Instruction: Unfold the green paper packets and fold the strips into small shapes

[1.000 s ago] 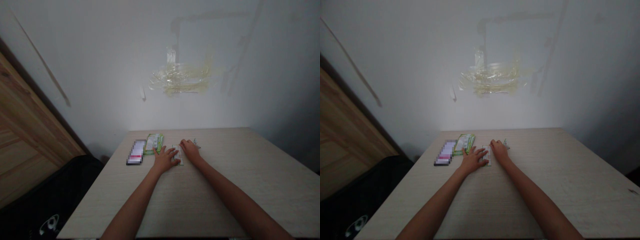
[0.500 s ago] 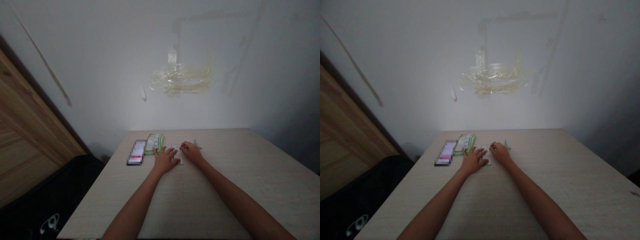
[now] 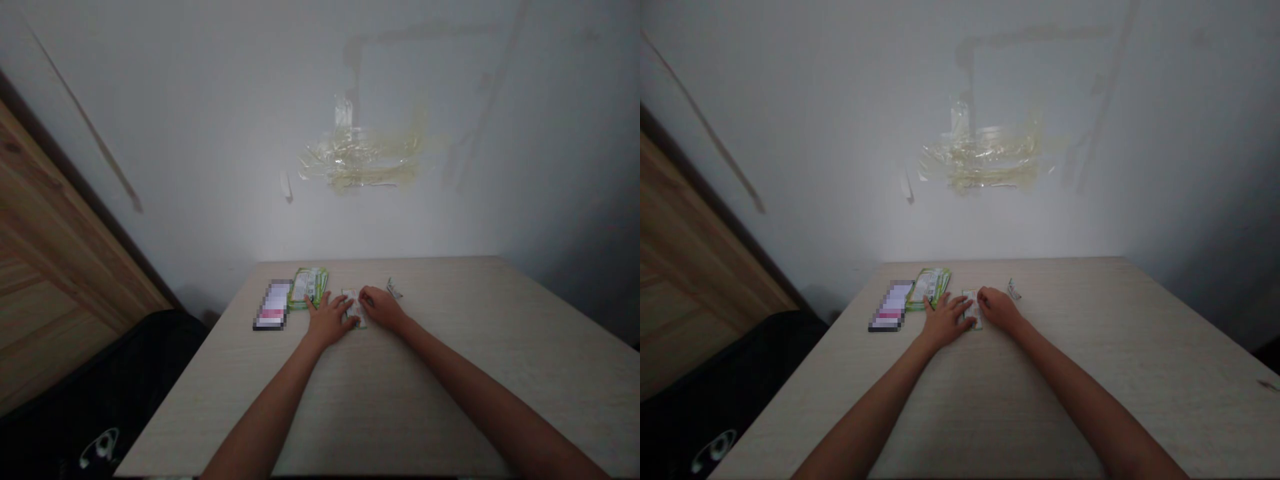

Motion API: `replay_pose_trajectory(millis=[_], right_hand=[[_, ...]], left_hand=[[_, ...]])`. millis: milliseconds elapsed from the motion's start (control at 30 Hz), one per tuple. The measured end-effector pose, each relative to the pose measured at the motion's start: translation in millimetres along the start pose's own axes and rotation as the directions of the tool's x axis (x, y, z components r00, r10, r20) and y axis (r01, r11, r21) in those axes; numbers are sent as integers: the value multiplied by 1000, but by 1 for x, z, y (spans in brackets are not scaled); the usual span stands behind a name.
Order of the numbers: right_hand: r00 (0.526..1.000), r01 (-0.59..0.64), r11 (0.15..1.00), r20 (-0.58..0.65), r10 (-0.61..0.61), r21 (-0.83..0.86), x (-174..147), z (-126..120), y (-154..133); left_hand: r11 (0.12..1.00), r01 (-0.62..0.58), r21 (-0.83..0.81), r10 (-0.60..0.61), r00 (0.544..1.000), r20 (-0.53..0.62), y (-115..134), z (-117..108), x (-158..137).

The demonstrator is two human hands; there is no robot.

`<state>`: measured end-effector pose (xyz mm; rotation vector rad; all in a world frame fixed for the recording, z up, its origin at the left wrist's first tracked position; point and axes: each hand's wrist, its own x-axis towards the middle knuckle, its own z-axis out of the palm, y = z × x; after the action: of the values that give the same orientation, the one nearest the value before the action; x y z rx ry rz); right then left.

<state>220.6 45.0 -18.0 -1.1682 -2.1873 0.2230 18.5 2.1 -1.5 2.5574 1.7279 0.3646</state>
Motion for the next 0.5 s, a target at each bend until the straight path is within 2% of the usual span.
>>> replay_pose_trajectory(millis=[500], right_hand=[[997,67,993,32,-71,96,-12,-4,-2]], left_hand=[[1000,-7,11,7,999,-31,-3,6,3]])
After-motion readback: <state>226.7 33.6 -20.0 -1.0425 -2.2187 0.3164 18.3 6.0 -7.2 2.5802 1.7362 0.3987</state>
